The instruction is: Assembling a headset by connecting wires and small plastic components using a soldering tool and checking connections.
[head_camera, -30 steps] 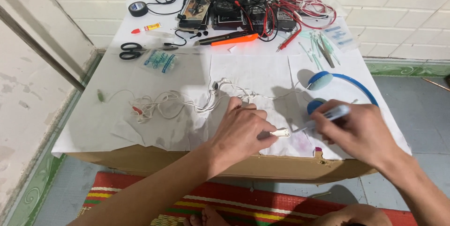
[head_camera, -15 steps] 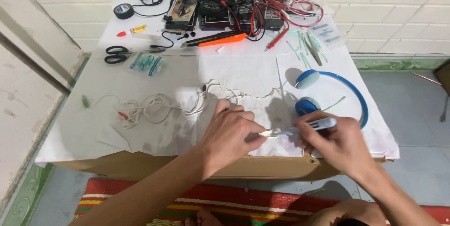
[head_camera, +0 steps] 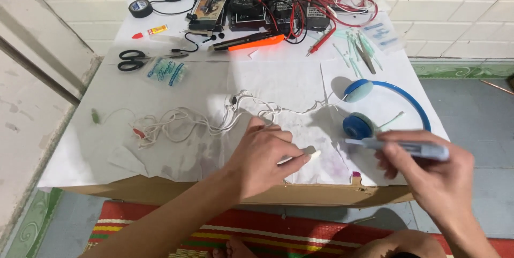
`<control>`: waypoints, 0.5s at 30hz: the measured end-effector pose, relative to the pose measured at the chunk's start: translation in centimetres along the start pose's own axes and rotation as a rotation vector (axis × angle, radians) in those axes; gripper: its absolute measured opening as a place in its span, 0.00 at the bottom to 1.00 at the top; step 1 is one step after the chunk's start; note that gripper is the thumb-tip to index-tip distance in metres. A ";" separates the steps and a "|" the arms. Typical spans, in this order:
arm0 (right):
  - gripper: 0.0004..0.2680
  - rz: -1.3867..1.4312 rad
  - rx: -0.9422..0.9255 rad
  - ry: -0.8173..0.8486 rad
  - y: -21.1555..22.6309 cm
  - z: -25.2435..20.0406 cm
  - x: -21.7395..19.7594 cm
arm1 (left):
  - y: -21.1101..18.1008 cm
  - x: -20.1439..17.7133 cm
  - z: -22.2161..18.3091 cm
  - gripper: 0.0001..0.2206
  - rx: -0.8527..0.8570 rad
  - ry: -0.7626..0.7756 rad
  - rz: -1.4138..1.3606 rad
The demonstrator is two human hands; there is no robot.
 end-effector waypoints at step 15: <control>0.04 -0.373 -0.190 0.110 3.4 -4.0 5.3 | -1.2 -2.6 -1.1 0.06 0.047 -0.301 0.059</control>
Point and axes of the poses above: each hand's wrist, its own z-axis towards the middle knuckle, its own x-axis out of the palm, y = z × x, the point moved 10 cm from there along z, towards the middle knuckle, and after that the axes turned 14 degrees about -z, right-handed, at the moved point
